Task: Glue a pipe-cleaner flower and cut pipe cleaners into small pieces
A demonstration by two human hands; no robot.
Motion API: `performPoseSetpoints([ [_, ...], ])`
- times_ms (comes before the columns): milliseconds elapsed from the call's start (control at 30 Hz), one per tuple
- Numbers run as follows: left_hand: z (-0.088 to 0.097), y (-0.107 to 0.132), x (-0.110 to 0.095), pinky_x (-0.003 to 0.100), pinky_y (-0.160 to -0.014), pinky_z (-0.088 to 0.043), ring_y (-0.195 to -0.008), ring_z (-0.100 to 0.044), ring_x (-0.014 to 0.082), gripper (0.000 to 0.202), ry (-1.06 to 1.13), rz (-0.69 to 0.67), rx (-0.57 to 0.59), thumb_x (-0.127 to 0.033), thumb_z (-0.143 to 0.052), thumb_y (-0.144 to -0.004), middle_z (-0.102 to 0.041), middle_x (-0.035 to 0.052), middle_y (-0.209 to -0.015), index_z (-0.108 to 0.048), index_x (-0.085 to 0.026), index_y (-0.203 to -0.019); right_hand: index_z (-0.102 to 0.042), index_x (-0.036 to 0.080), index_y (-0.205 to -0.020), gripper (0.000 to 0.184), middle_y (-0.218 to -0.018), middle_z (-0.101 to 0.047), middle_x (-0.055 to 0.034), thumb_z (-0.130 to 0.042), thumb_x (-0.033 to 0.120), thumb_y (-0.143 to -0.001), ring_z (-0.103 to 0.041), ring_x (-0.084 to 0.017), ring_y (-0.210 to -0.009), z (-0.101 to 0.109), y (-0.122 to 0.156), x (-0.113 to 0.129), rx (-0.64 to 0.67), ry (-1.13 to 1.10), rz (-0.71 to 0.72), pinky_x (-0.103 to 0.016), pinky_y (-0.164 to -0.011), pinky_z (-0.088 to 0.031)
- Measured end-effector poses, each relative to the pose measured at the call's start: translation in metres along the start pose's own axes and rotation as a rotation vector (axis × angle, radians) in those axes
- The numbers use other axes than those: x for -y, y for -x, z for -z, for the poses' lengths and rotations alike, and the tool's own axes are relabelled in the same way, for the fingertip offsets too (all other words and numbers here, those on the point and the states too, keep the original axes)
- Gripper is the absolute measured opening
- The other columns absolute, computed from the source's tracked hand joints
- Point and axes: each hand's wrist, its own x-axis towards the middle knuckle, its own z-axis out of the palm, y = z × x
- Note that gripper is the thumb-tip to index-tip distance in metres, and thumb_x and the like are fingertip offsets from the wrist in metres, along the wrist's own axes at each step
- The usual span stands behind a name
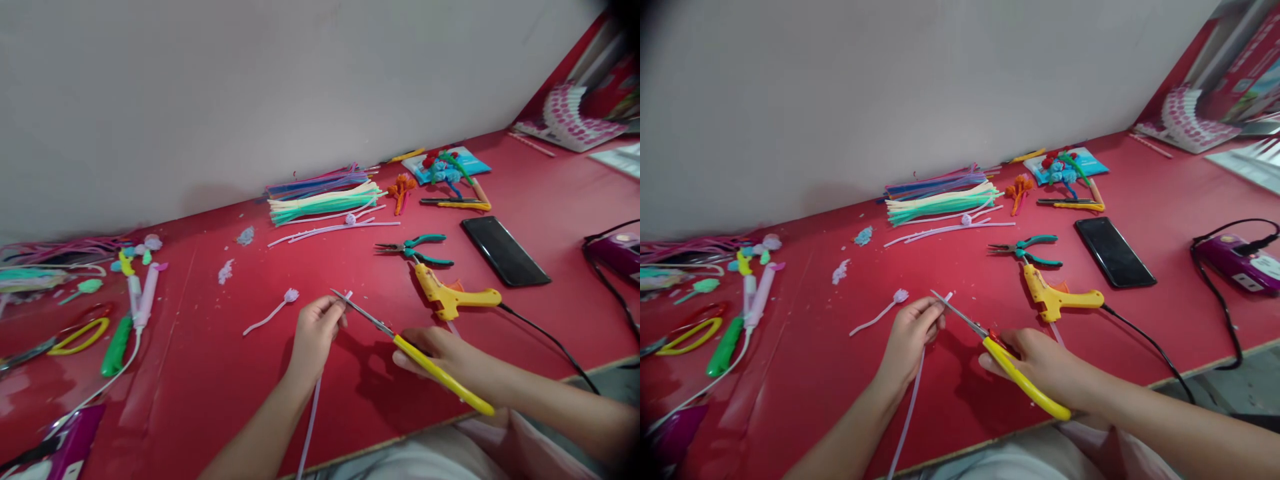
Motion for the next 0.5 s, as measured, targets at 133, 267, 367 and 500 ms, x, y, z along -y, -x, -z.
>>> performPoseSetpoints([
  [133, 0.0, -0.001, 0.003, 0.02, -0.037, -0.014, -0.037, -0.022, 0.0038, 0.026, -0.023, 0.021, 0.008, -0.035, -0.047, -0.076, -0.033, -0.0061, -0.044, -0.05, -0.015, -0.059, -0.047, 0.016, -0.068, 0.044, -0.06, -0.042, 0.0041, -0.044, 0.06, -0.069, -0.033, -0.007, -0.052, 0.0, -0.001, 0.0, 0.032, 0.002, -0.006, -0.018, -0.047, -0.028],
  [267, -0.001, -0.003, 0.003, 0.02, -0.037, -0.014, -0.035, -0.021, 0.004, 0.028, -0.027, 0.056, 0.041, -0.038, -0.047, -0.075, -0.027, -0.0075, -0.039, -0.05, -0.015, -0.06, -0.046, 0.017, -0.065, 0.046, -0.058, -0.045, 0.0033, -0.041, 0.062, -0.07, -0.035, -0.007, -0.049, 0.0, -0.003, 0.003, 0.0, 0.018, -0.074, -0.018, -0.044, -0.027],
  [367, -0.002, -0.004, 0.001, 0.02, -0.037, -0.015, -0.034, -0.022, 0.0039, 0.026, 0.04, 0.089, 0.059, -0.037, -0.048, -0.074, -0.03, -0.0073, -0.038, -0.051, -0.014, -0.062, -0.047, 0.017, -0.067, 0.046, -0.057, -0.046, 0.003, -0.04, 0.062, -0.07, -0.037, -0.007, -0.046, 0.002, -0.001, 0.012, 0.013, -0.023, -0.129, -0.018, -0.041, -0.026],
  [500, -0.004, -0.004, -0.003, 0.02, -0.036, -0.015, -0.033, -0.022, 0.0039, 0.021, 0.111, 0.112, 0.045, -0.032, -0.049, -0.073, -0.035, -0.0069, -0.038, -0.052, -0.014, -0.064, -0.047, 0.017, -0.07, 0.045, -0.059, -0.046, 0.003, -0.039, 0.061, -0.071, -0.038, -0.007, -0.048, 0.005, 0.004, 0.019, 0.052, -0.083, -0.123, -0.017, -0.041, -0.027],
])
